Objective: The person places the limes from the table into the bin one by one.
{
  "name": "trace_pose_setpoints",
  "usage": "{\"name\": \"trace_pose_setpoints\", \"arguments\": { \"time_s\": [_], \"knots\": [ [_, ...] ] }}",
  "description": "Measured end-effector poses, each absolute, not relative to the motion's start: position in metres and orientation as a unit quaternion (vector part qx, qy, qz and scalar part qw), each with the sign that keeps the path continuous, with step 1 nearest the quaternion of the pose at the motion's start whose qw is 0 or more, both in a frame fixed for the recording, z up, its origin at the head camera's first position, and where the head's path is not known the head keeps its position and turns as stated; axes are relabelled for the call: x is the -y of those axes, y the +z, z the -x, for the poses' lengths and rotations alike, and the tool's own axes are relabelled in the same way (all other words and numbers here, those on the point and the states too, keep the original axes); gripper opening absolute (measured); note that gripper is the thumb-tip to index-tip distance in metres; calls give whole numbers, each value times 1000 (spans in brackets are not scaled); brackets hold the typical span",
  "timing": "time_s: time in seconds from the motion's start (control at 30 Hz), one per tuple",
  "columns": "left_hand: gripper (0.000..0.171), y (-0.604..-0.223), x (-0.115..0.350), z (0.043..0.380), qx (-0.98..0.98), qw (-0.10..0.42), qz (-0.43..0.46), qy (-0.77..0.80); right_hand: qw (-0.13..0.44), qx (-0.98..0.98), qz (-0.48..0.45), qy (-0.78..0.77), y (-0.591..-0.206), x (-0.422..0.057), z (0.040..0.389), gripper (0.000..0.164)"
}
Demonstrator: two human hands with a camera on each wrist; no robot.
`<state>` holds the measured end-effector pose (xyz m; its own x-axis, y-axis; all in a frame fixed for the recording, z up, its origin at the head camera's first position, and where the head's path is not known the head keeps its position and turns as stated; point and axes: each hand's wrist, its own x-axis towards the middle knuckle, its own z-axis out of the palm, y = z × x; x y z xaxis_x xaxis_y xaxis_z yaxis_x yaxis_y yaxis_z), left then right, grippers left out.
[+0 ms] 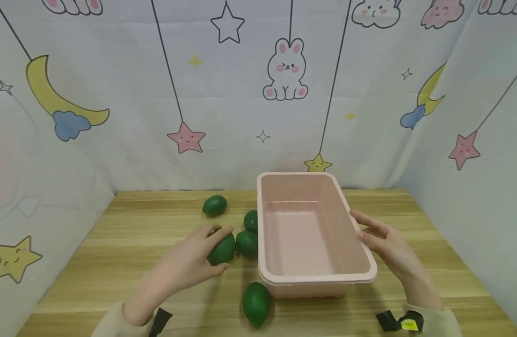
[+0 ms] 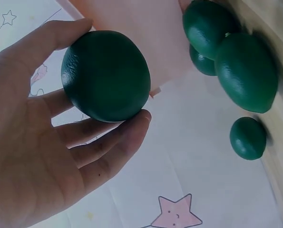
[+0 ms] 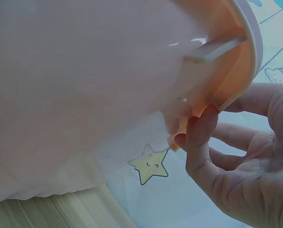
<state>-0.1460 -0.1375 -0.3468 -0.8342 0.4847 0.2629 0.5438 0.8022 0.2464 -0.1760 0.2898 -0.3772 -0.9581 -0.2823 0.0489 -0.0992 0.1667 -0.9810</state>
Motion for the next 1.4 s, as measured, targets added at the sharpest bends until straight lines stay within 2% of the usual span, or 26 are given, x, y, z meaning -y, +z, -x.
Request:
{"name": "trace_pose_setpoints", "arguments": {
  "time_s": [0.5, 0.93, 1.4],
  "knots": [
    [69, -329, 121, 158, 928, 86, 328, -154, 80, -758, 131, -634, -379, -290, 175, 54],
    [71, -312, 106, 170, 929, 50, 334, -155, 77, -760, 128, -632, -378, -291, 175, 53],
    [70, -295, 84, 183, 926, 41, 355, -120, 74, -762, 127, -630, -378, -292, 176, 54]
  ]
}}
